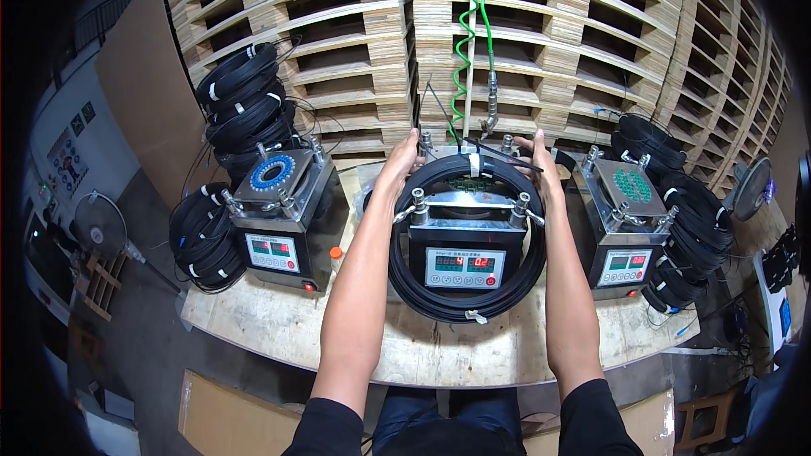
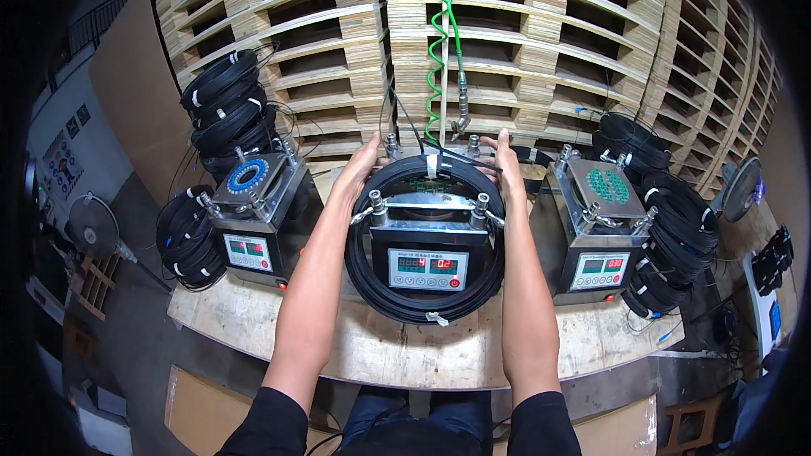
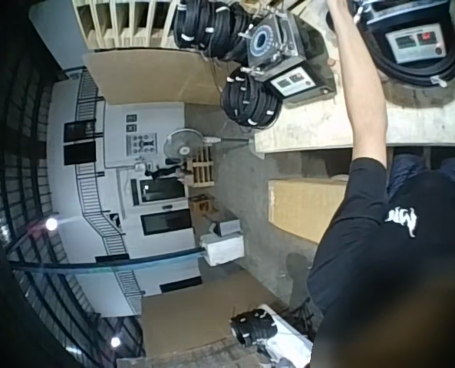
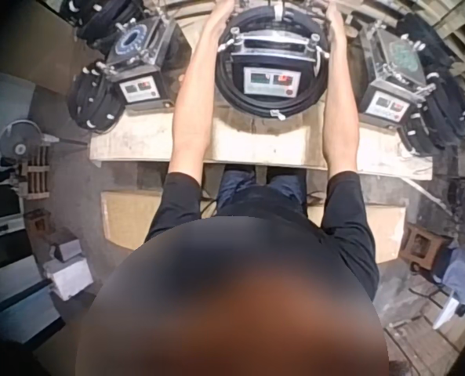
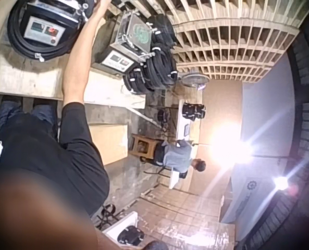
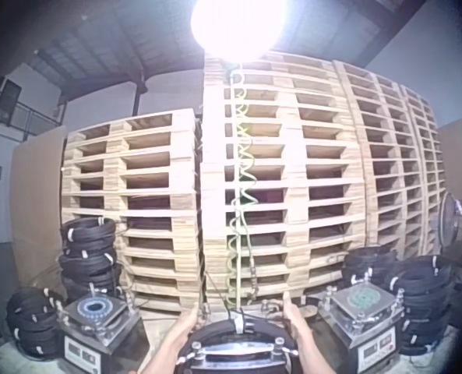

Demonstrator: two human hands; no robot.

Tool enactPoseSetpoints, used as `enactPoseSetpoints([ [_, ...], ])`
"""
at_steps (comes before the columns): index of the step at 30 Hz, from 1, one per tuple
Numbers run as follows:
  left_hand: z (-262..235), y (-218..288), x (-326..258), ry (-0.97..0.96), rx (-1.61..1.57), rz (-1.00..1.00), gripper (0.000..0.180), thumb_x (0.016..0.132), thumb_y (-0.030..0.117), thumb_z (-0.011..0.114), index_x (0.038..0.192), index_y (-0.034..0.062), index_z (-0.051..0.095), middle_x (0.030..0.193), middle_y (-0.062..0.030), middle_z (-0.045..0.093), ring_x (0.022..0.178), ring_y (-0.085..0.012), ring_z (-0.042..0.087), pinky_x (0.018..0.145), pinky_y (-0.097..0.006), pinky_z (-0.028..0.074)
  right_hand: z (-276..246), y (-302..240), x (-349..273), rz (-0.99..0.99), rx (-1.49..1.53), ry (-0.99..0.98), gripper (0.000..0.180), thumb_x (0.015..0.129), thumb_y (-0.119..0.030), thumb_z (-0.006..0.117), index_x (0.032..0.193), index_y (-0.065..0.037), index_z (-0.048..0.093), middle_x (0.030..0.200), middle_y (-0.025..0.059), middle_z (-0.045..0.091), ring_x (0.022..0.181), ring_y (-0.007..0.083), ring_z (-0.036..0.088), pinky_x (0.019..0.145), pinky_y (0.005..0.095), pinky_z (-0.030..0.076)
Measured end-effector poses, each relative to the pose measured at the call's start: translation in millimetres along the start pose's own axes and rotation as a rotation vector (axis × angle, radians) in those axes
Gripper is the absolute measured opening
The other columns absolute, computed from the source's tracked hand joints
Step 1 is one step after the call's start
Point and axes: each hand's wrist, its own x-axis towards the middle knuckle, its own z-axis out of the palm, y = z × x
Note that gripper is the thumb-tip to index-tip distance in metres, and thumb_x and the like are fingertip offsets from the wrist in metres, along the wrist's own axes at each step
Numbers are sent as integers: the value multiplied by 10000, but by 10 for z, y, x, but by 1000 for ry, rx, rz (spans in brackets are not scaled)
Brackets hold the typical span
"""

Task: Operating a winding machine to coil thick black cable and securing the finished coils.

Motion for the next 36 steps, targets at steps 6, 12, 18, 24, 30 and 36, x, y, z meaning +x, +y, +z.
enactPoseSetpoints([
  [6,-49,-77,80,-60,3,-10,621,1020,640,353,1300,130,569,789,-80,584,602,-148,453,549,-316,381,-6,-29,-15,61,-76,-18,847,980,-748,237,1369,-92,604,890,153,696,796,135,638,625,261,496],
  [12,23,-20,-29,-25,-9,11,703,1004,668,368,1172,48,652,768,-101,601,618,-167,475,577,-332,399,-27,-27,-4,37,-107,-8,841,977,-746,251,1356,-84,604,915,204,700,714,181,674,475,225,426],
  [18,-11,17,-93,46,-21,-3,691,993,670,397,1302,90,612,926,-159,651,646,-172,505,612,-330,440,25,-24,-2,62,-13,-26,827,987,-731,252,1362,-80,596,973,227,703,684,177,674,445,223,403],
  [24,-4,14,-62,6,-31,13,703,989,670,417,1328,83,602,892,-140,634,647,-152,486,615,-326,440,-18,31,36,50,35,3,814,992,-721,256,1354,-78,598,970,229,706,644,165,685,437,209,423],
  [30,-34,-99,115,-48,-20,9,732,984,684,411,1322,63,605,839,-132,624,647,-168,492,600,-325,425,-14,36,50,47,-19,12,819,989,-722,271,1312,-61,628,932,197,697,660,181,690,441,218,463],
  [36,-27,-80,60,3,-54,-15,705,989,679,402,1370,114,582,822,-122,614,669,-169,520,607,-328,437,17,-87,-94,23,-110,7,837,982,-736,266,1338,-62,613,909,196,689,678,196,691,460,236,477],
])
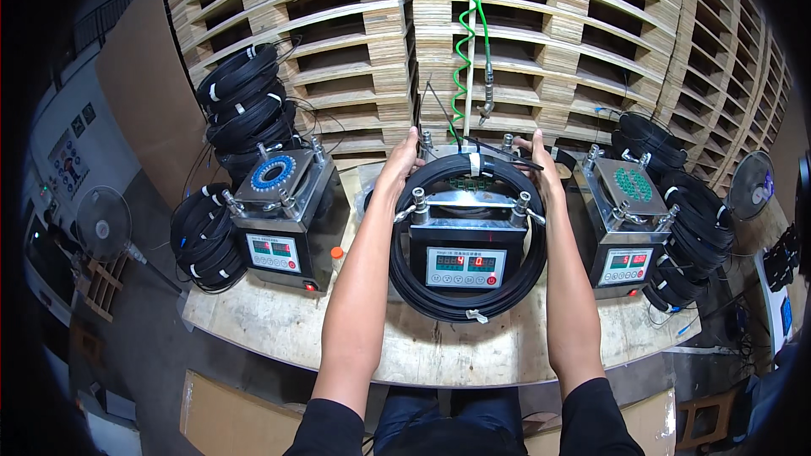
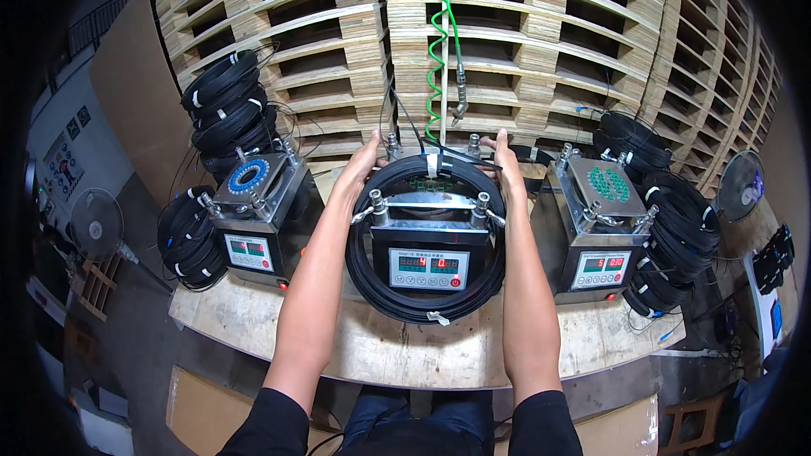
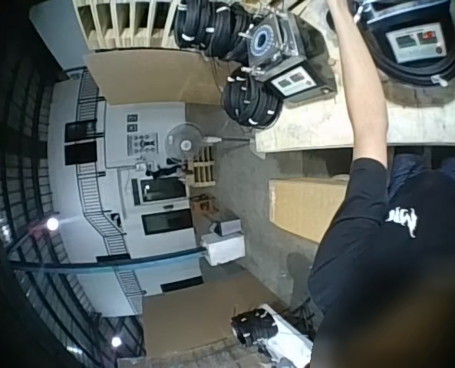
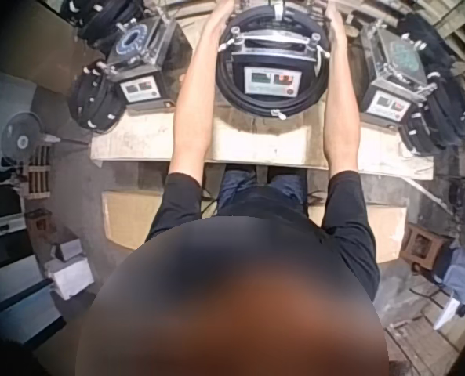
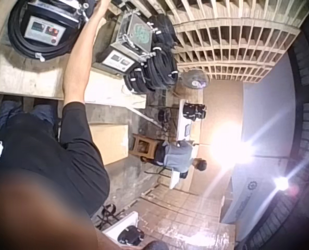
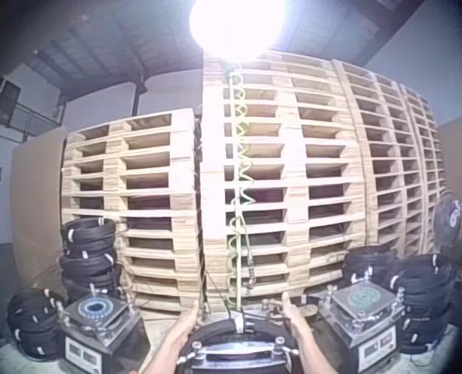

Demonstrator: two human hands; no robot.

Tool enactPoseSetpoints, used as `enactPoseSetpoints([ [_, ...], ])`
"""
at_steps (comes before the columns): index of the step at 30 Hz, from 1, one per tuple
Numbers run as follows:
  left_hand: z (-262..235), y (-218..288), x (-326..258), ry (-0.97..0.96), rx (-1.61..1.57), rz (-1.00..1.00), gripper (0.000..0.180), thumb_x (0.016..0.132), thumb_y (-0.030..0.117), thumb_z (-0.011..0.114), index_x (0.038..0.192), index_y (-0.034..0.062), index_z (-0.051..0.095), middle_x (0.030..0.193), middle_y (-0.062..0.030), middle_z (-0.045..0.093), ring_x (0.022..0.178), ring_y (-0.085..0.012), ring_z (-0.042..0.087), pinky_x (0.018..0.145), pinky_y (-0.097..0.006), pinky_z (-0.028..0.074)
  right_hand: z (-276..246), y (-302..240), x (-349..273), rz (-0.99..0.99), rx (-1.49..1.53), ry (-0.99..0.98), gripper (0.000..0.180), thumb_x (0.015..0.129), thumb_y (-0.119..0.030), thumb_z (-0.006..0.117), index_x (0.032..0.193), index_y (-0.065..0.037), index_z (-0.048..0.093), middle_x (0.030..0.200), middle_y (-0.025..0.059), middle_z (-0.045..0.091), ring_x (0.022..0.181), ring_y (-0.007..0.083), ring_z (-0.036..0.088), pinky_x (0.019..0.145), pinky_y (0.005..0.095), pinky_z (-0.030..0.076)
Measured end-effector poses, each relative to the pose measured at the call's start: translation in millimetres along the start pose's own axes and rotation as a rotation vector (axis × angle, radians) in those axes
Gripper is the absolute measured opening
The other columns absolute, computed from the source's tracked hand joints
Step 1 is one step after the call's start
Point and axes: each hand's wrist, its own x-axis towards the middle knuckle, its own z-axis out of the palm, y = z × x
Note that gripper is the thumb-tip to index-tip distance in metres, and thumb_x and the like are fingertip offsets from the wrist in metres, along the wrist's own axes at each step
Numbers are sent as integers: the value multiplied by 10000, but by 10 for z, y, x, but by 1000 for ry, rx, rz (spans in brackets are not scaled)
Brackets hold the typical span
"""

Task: Operating a winding machine to coil thick black cable and securing the finished coils.

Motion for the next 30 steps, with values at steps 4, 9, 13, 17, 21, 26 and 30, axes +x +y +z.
enactPoseSetpoints([
  [4,65,95,-171,52,7,39,652,1001,656,400,1325,128,605,814,-112,612,639,-151,522,578,-304,432,55,-36,-66,4,19,-13,842,981,-741,262,1391,-76,575,843,148,681,608,135,604,466,224,423],
  [9,31,137,-149,-30,11,30,659,998,666,397,1261,105,623,769,-85,591,567,-130,461,522,-286,403,-16,107,113,-35,103,18,862,977,-746,273,1407,-55,555,905,124,681,674,108,587,558,230,460],
  [13,71,75,-114,-34,-11,-21,694,983,698,388,1248,101,623,741,-78,574,561,-135,457,513,-290,393,-63,112,100,34,43,-41,872,979,-742,278,1394,-29,562,1071,153,659,798,143,611,666,249,502],
  [17,4,9,1,-34,15,-7,721,978,712,374,1257,92,613,756,-96,591,577,-156,487,519,-310,402,40,111,116,-12,63,4,819,989,-725,275,1352,-68,602,850,161,698,628,135,629,487,244,421],
  [21,11,14,-36,-12,6,-16,743,972,720,375,1307,92,588,838,-135,625,611,-174,499,545,-324,417,-31,100,83,-13,31,-45,827,983,-732,282,1378,-67,574,886,171,694,652,149,640,495,229,432],
  [26,32,75,-115,24,-11,-1,740,969,714,400,1358,106,566,910,-151,633,630,-172,492,581,-316,426,2,93,63,-12,154,32,819,979,-730,308,1399,-70,554,917,193,696,605,164,646,534,226,512],
  [30,31,70,-105,-15,6,13,741,974,700,412,1373,93,561,904,-137,627,634,-159,467,595,-321,423,-30,111,69,-18,230,34,804,986,-716,314,1392,-66,555,935,202,703,658,179,685,557,253,542],
])
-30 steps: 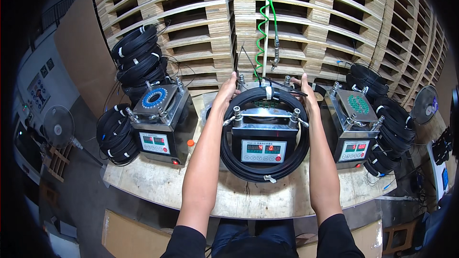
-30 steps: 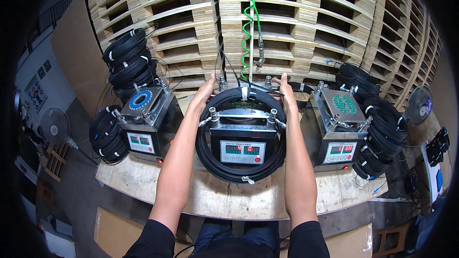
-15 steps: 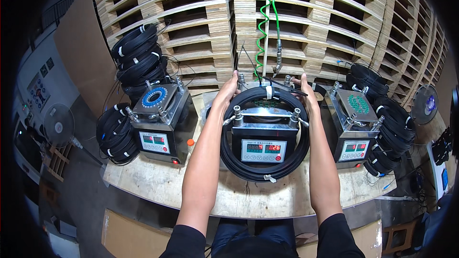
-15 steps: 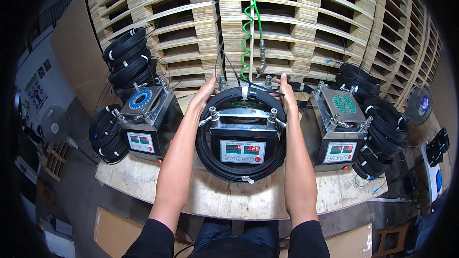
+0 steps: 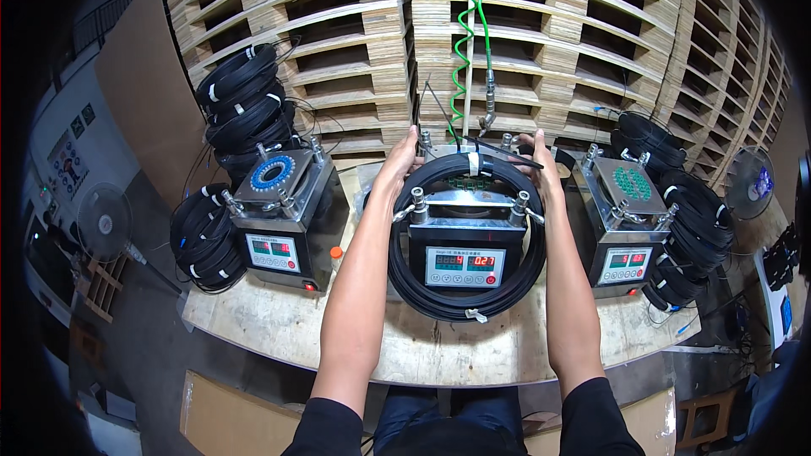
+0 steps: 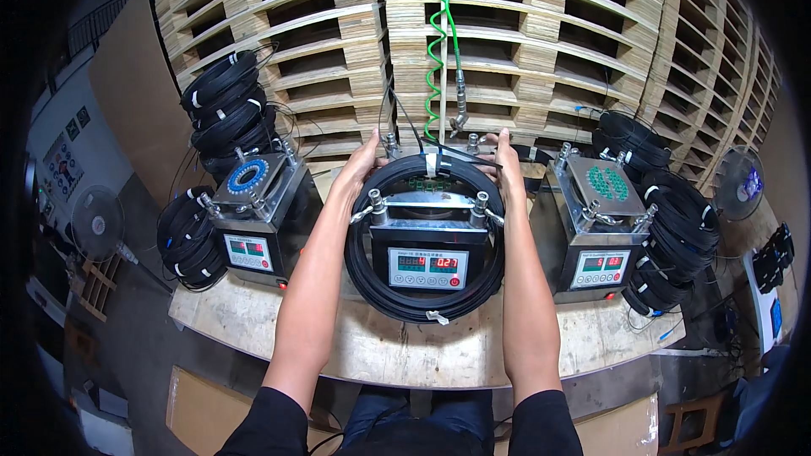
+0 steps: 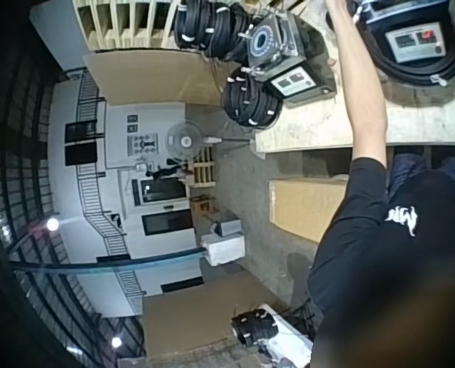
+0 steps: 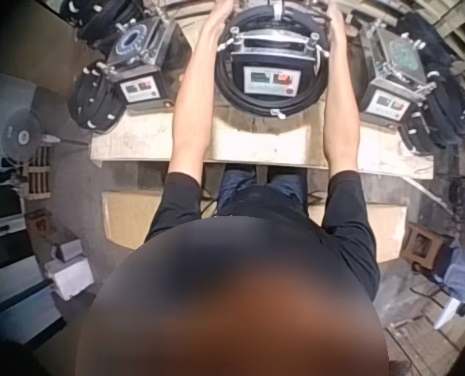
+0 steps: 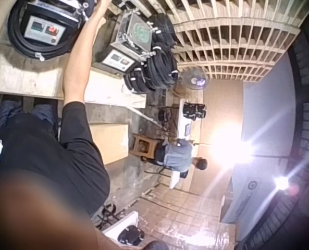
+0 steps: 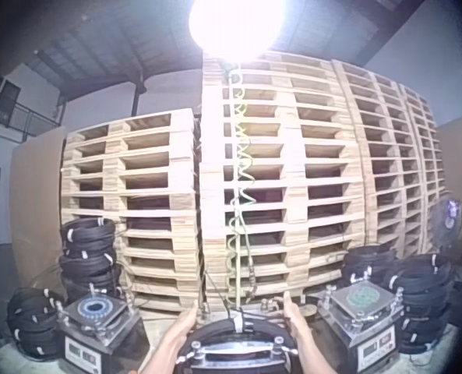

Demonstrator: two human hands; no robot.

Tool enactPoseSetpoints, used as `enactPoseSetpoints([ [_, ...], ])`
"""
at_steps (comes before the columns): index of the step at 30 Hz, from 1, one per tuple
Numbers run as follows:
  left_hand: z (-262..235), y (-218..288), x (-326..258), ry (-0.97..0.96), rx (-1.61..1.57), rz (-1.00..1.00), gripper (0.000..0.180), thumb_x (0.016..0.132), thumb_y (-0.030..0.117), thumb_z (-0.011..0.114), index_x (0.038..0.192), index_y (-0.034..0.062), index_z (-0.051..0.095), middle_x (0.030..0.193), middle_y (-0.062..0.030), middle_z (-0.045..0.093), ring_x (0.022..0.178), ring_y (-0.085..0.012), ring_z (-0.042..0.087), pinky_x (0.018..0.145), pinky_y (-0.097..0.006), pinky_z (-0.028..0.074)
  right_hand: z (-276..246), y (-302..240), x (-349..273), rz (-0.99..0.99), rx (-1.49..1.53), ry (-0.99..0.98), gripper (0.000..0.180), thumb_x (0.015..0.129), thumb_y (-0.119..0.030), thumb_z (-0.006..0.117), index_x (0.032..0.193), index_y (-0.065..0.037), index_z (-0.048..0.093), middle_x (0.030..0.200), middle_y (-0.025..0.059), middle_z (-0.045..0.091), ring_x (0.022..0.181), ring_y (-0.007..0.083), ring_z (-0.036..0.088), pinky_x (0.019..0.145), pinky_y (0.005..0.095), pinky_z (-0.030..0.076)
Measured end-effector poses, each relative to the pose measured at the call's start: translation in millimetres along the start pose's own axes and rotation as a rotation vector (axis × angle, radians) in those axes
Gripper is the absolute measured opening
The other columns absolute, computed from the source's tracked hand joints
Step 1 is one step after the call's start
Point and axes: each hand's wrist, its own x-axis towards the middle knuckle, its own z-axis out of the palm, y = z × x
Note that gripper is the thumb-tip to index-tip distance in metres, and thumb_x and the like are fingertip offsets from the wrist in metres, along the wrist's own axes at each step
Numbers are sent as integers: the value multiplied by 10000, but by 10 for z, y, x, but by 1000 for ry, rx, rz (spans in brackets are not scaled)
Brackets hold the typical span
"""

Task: Operating a winding machine to coil thick black cable and securing the finished coils.

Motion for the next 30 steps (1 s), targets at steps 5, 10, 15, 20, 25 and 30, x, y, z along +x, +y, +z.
enactPoseSetpoints([
  [5,-86,-72,101,-50,9,-28,740,982,688,410,1377,80,561,841,-107,603,638,-153,456,588,-323,407,46,-1,-2,13,-96,-31,782,985,-709,345,1358,-68,595,907,161,700,663,151,648,556,246,504],
  [10,-41,-54,57,-44,8,-9,692,1003,641,425,1390,79,543,836,-98,594,651,-153,463,591,-322,406,9,-1,17,44,-167,-32,773,981,-711,359,1318,-73,636,861,110,691,669,125,609,570,240,472],
  [15,-1,-16,-37,7,-50,5,642,1012,603,452,1369,77,546,893,-82,600,677,-147,473,603,-312,407,56,-32,-38,39,-182,-42,771,980,-711,364,1312,-73,642,823,87,680,667,117,589,584,240,463],
  [20,39,13,-36,25,21,33,621,1012,600,457,1349,88,562,868,-49,590,681,-132,467,602,-300,396,-11,24,61,31,-128,-79,726,1008,-661,369,1341,-64,613,770,70,660,635,117,573,574,242,452],
  [25,-18,-9,-28,-43,-40,-6,609,1008,618,450,1265,88,608,728,-19,537,592,-118,429,547,-289,364,25,33,36,34,-145,-54,707,1016,-644,373,1334,-61,614,745,57,649,602,110,565,560,242,456],
  [30,-21,-49,54,-37,-18,-10,635,1002,632,445,1253,75,619,738,-59,572,567,-123,428,526,-292,367,-24,79,110,7,-150,-68,763,977,-704,391,1292,-49,625,778,116,678,602,142,638,453,231,398],
])
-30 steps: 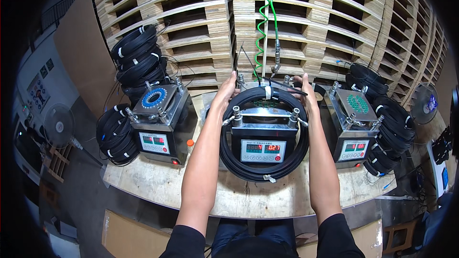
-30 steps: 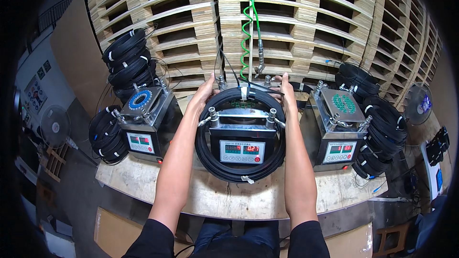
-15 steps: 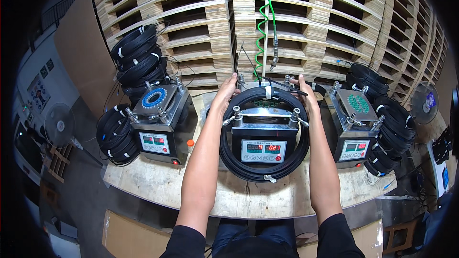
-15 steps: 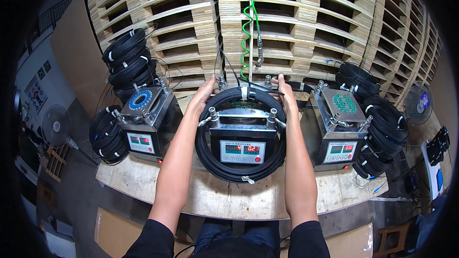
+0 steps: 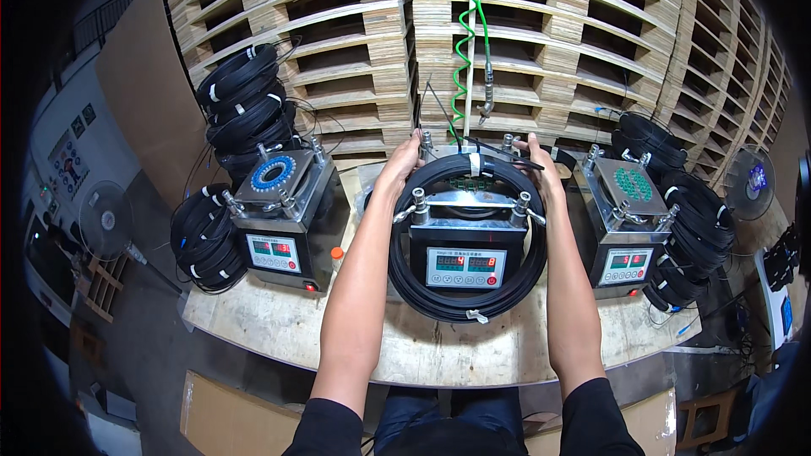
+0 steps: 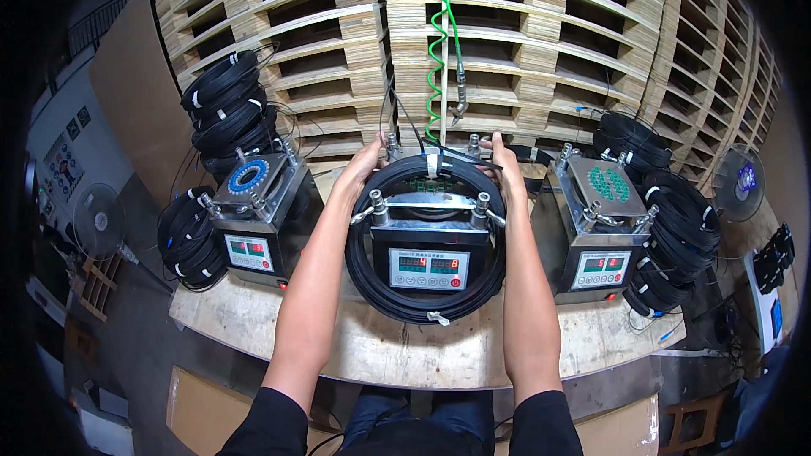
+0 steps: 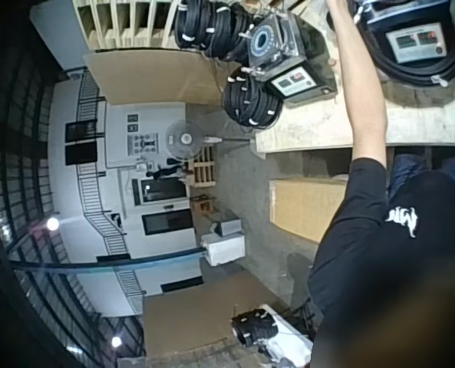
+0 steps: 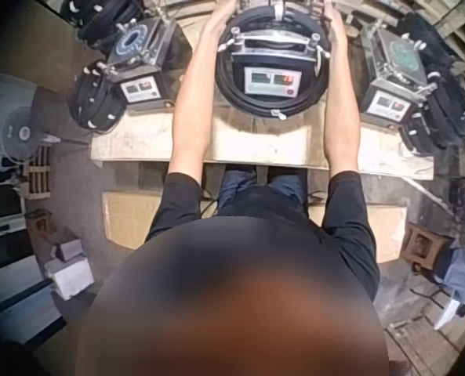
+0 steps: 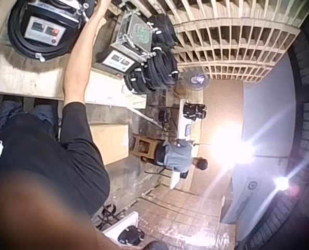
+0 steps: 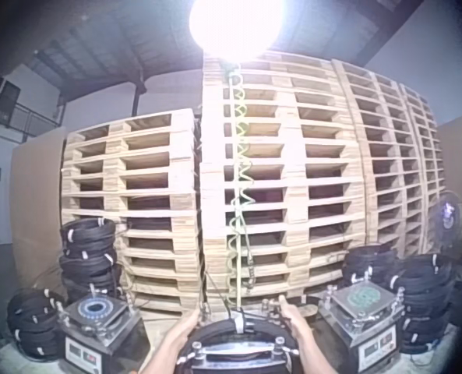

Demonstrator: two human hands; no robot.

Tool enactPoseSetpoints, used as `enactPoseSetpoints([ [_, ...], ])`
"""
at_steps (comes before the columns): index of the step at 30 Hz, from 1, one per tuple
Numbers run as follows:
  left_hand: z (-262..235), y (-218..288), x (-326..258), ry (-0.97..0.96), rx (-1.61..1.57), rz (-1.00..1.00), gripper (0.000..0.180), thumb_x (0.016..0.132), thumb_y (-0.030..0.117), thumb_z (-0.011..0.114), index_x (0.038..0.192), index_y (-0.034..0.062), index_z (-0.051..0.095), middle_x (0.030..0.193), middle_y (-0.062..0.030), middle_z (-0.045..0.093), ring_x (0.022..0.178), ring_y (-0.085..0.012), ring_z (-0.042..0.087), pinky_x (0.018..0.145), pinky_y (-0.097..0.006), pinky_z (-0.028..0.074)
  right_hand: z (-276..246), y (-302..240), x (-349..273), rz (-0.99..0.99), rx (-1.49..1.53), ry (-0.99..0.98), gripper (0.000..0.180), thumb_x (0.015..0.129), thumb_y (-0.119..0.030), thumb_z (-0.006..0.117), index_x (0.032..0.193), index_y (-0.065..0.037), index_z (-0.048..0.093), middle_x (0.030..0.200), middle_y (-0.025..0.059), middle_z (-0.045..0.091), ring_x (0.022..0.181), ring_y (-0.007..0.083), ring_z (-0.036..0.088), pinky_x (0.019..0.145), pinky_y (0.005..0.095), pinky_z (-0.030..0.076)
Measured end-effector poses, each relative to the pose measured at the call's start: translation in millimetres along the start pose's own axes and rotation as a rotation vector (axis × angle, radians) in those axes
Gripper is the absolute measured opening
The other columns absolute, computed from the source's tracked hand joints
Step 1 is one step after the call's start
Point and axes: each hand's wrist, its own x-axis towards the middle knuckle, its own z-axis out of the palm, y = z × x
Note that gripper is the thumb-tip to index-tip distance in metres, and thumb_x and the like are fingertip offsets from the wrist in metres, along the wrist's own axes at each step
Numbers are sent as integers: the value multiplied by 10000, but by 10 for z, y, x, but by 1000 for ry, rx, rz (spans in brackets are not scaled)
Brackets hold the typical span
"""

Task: Operating a winding machine to coil thick black cable and securing the finished coils.

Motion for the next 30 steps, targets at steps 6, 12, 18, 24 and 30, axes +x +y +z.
enactPoseSetpoints([
  [6,-43,-22,-3,80,7,31,651,999,628,454,1285,63,607,819,-127,648,584,-133,472,520,-298,387,74,-100,-114,7,-15,6,762,995,-693,350,1314,-61,632,763,65,660,613,104,572,569,232,464],
  [12,59,40,-77,81,-45,23,614,991,629,475,1277,105,621,849,-119,655,588,-129,476,530,-291,395,-37,-17,-44,-13,10,-8,747,1000,-676,372,1306,-47,632,789,74,672,652,127,609,612,250,491],
  [18,-52,-61,76,3,-4,22,574,978,641,498,1165,121,652,728,-42,575,571,-121,457,534,-289,383,3,75,12,-89,32,-2,560,998,-537,547,1198,-26,658,717,31,615,641,114,597,571,242,476],
  [24,-54,-74,90,-4,7,36,582,979,627,511,1176,95,637,714,-29,567,582,-114,465,537,-289,389,-10,37,-23,-76,61,-41,509,1012,-461,560,1194,6,646,843,64,649,651,133,647,546,240,465],
  [30,-1,-36,4,73,-27,46,559,993,581,525,1228,84,623,782,-42,588,630,-114,494,544,-286,395,42,-19,-89,-68,57,-27,492,1011,-451,562,1197,-5,653,875,50,649,647,127,626,575,229,467],
])
